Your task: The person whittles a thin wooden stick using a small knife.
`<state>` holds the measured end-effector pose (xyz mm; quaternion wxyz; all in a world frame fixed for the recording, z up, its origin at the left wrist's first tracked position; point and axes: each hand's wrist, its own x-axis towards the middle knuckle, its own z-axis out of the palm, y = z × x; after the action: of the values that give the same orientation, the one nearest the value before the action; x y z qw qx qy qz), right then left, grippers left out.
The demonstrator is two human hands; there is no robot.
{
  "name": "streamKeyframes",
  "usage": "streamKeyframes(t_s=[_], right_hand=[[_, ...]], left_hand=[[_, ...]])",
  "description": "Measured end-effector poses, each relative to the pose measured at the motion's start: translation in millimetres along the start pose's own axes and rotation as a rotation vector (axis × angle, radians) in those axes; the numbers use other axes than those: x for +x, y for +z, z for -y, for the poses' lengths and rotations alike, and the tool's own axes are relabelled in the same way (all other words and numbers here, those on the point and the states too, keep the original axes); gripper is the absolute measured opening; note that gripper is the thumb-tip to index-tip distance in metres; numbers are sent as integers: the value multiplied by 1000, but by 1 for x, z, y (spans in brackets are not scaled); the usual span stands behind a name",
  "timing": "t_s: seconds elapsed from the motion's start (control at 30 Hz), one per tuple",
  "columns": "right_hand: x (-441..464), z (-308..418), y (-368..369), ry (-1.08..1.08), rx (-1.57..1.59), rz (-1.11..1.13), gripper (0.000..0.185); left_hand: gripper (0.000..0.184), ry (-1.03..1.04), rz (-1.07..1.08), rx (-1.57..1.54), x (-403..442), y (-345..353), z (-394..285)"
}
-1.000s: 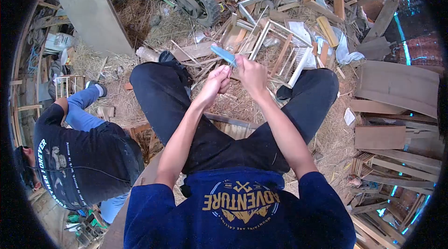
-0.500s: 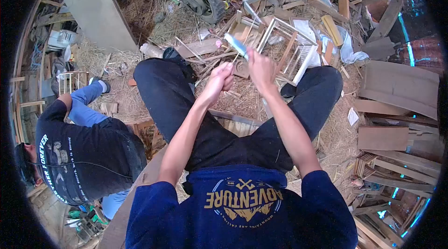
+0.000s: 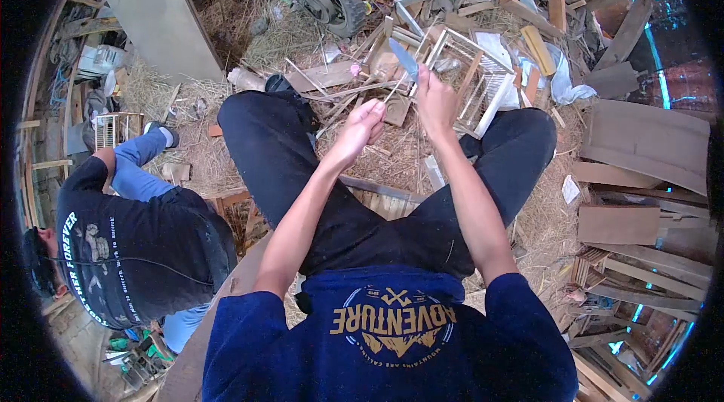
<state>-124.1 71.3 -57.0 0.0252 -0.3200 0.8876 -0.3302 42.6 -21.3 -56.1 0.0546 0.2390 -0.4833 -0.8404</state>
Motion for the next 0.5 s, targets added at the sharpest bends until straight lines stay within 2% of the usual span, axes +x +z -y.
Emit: streamKeyframes(t_s=[0.17, 0.3, 0.43, 0.5], right_hand=[[-25, 15, 1, -118, 3, 33, 54], [4, -6, 4, 54, 74, -22, 51], [-28, 9, 8, -236, 2, 72, 50], [-19, 6, 7, -156, 13, 36, 51]], left_hand=[[28, 3, -15, 13, 0, 2, 0], [29, 22, 24, 77, 2, 6, 2], [28, 20, -14, 55, 4, 5, 0], [28, 26, -19, 32, 6, 2, 3]])
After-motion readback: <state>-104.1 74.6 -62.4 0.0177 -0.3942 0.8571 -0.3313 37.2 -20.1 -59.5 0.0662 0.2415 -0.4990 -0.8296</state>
